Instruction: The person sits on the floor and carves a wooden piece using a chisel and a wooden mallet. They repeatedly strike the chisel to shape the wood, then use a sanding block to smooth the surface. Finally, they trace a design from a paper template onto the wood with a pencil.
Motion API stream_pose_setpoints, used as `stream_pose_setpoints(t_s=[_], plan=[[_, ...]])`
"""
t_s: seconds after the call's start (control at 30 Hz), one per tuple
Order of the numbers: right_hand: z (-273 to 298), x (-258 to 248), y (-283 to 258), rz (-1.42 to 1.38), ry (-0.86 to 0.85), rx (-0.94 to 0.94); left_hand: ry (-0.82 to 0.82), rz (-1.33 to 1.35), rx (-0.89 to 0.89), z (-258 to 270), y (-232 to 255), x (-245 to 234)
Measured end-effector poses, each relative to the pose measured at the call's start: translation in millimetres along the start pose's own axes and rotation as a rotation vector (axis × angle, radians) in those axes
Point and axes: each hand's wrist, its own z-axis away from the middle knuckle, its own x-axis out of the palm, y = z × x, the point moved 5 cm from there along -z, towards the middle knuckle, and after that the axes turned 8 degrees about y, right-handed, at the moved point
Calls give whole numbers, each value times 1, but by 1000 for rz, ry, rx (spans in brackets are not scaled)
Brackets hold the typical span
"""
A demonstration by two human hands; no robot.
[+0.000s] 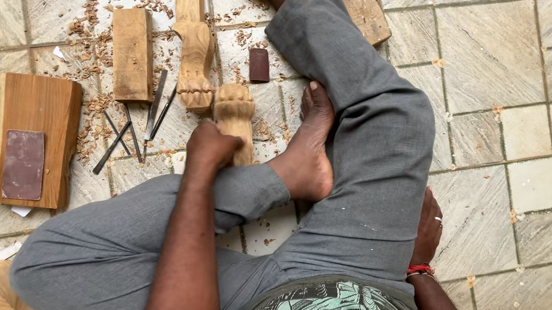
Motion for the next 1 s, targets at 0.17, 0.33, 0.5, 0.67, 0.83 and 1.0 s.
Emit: stream_pose_setpoints(t_s=[0.17,0.33,0.5,0.67,0.83,1.0], plan=[[-9,9,-3,119,5,-80,-32,-74,30,-1,-4,-7],[3,-2,4,74,-83,-144,-47,-145,76,-4,-9,-5],[9,-12,16,266,-206,90,68,-58,-2,3,-14,-36],[8,-15,16,-555,-234,574,79,144,196,-1,-2,-74],[-26,-42,-13,-404,-200,729,10,537,293,-18,26,-89],[-76,-98,-83,-607,-102,447,3,381,556,-28,52,-83]])
